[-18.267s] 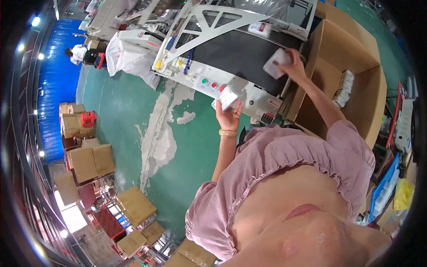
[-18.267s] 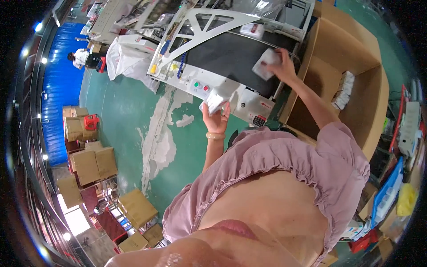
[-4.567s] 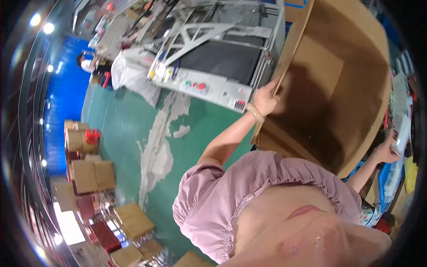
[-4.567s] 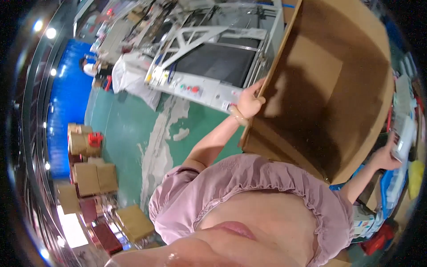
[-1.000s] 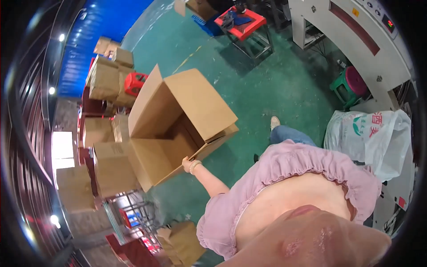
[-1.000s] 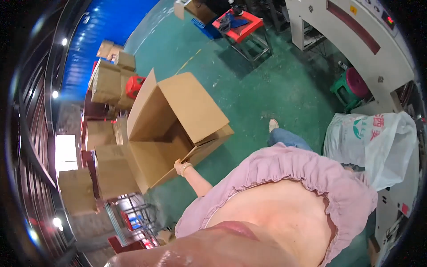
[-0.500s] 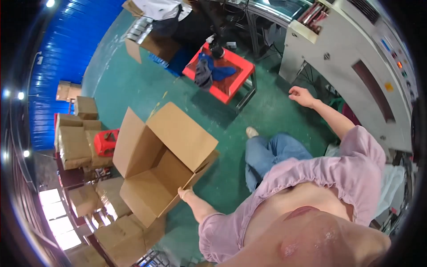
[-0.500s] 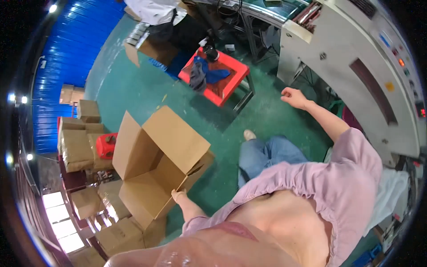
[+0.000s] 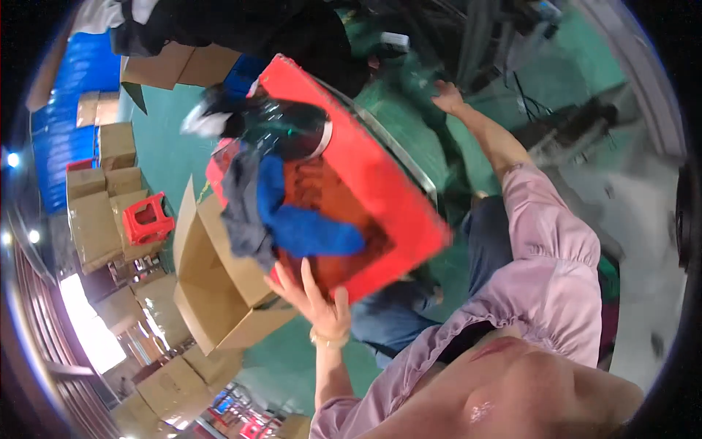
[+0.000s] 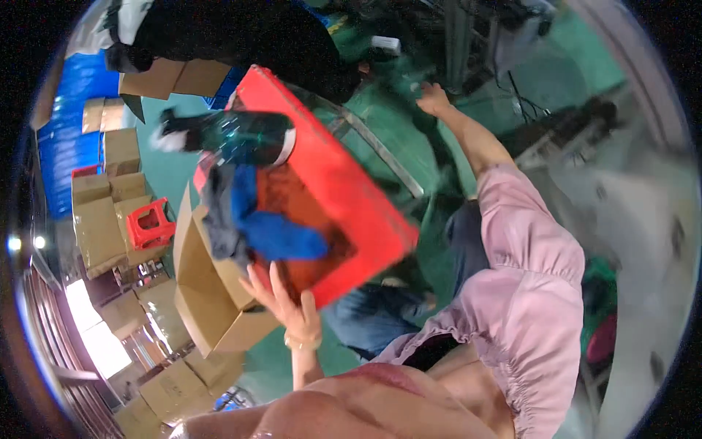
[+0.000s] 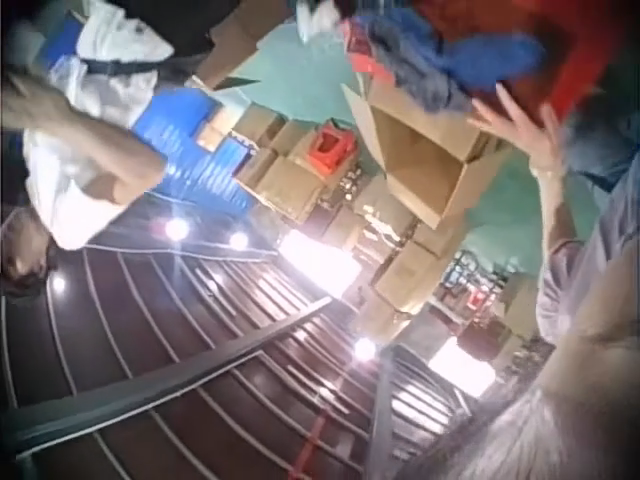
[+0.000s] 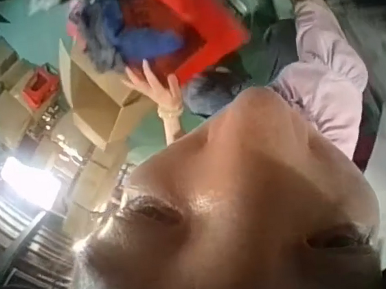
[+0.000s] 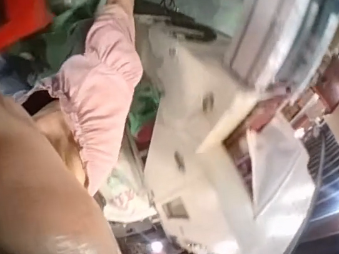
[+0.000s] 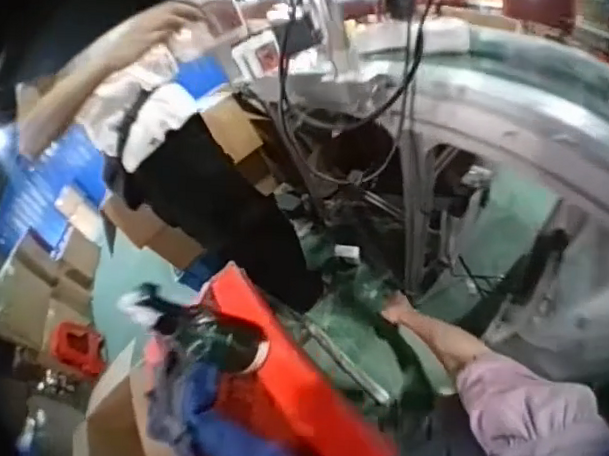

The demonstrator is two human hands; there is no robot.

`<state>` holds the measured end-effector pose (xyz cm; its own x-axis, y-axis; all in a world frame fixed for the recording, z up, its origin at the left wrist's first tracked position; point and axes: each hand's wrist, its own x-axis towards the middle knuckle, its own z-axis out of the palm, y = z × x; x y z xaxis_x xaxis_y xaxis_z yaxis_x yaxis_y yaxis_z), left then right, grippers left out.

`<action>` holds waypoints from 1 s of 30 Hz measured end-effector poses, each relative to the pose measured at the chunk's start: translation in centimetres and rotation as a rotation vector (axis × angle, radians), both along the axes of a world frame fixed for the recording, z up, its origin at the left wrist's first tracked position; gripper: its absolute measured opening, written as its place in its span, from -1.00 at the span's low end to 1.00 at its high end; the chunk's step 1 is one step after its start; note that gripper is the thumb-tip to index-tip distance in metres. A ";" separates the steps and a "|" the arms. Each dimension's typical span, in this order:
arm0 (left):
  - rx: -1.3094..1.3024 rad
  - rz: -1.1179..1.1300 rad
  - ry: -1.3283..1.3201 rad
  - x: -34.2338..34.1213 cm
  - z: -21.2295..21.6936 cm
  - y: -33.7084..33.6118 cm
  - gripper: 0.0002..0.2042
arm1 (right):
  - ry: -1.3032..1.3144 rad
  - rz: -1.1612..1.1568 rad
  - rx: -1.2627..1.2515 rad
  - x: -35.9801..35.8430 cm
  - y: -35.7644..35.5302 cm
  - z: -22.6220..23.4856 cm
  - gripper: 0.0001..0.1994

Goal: Packing small white product boxes into larger cardboard shipping boxes at a workstation.

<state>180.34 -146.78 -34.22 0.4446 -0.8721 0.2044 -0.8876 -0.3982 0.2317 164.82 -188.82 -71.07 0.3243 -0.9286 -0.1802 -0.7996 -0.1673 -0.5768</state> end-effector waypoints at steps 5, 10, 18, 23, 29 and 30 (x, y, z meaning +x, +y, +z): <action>-0.024 0.243 -0.121 -1.2 -1.2 -0.2 -0.22 | 0.090 0.292 0.018 8.7 -10.9 -5.6 -0.48; -0.002 0.316 -0.194 -0.8 -1.9 -1.0 -0.19 | 0.458 0.228 -0.313 10.9 -18.5 -10.8 -0.54; 0.022 0.393 -0.190 -3.3 -0.8 -2.8 -0.20 | 0.244 0.304 -0.156 15.6 -20.5 -14.5 -0.69; -0.031 0.212 -0.092 0.3 -1.6 -0.6 -0.24 | -0.777 -0.248 -0.308 8.4 -23.0 -23.7 -0.78; -0.062 0.082 0.050 -1.2 -0.5 0.2 -0.30 | -0.836 -0.234 -0.245 7.7 -0.2 6.6 -0.80; -0.090 0.023 0.071 -0.8 -0.1 0.0 -0.32 | -0.948 -0.276 -0.209 5.3 1.6 10.9 -0.80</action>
